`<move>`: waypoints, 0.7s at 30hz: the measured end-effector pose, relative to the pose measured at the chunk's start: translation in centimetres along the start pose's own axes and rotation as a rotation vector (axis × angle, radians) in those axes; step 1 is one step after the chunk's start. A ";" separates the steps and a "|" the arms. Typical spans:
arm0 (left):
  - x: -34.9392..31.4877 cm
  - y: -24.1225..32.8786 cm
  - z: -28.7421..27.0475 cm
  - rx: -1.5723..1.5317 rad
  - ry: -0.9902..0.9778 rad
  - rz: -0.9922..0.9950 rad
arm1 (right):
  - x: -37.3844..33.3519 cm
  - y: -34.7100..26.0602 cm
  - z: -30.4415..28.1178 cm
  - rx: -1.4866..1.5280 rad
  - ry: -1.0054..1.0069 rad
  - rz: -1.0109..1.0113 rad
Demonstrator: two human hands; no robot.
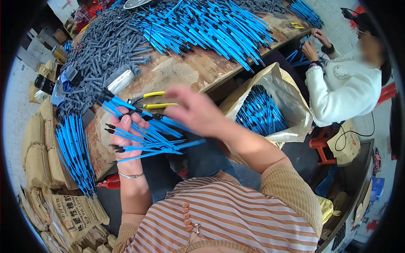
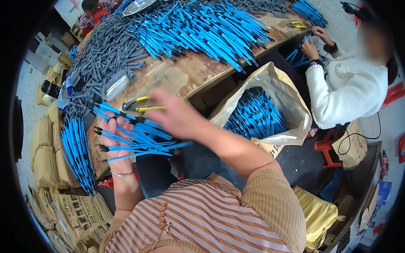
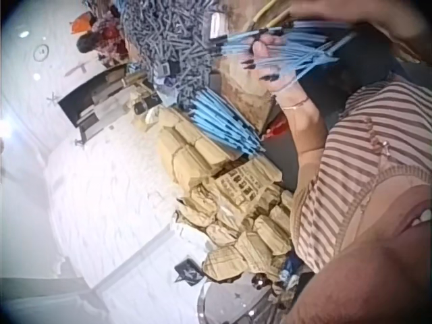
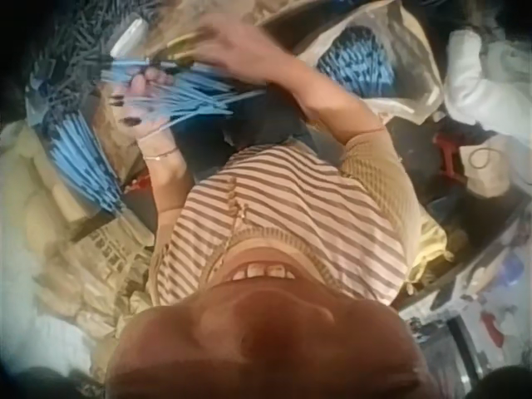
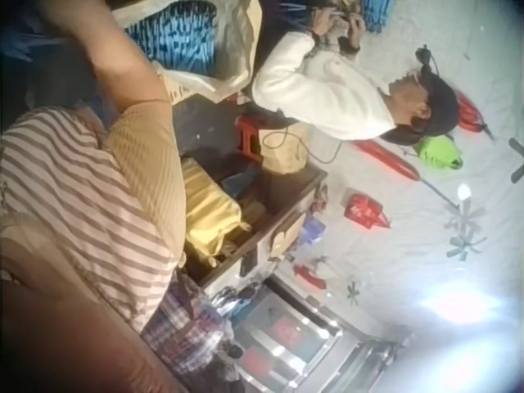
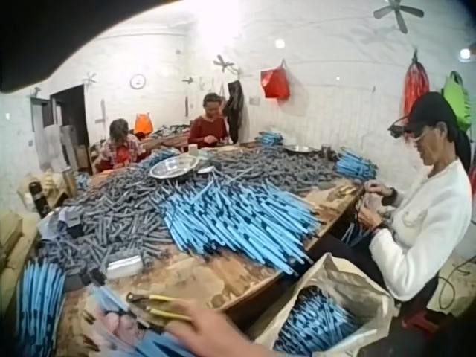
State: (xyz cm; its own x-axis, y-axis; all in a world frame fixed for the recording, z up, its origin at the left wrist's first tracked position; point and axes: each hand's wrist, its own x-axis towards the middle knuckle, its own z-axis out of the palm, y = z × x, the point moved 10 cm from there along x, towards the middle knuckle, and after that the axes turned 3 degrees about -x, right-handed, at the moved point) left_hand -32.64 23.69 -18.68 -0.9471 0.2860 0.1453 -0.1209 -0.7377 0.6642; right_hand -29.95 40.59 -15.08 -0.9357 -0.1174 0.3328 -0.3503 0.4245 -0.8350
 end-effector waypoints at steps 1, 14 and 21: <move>-0.4 0.6 0.1 0.034 0.012 0.042 | 0.5 2.6 -2.4 -0.022 0.116 0.114; -2.6 -0.1 -0.1 0.106 -0.041 -0.009 | -8.5 23.5 -18.0 0.316 1.168 0.638; -2.4 -0.2 -0.4 0.090 -0.041 -0.014 | -5.8 27.4 -20.2 0.596 1.441 0.250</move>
State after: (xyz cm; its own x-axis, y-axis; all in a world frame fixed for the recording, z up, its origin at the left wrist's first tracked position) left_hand -30.43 22.85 -19.45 -0.9323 0.3222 0.1646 -0.1047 -0.6758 0.7296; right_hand -33.25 71.05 -30.98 -0.2671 0.9636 -0.0040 -0.4904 -0.1395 -0.8603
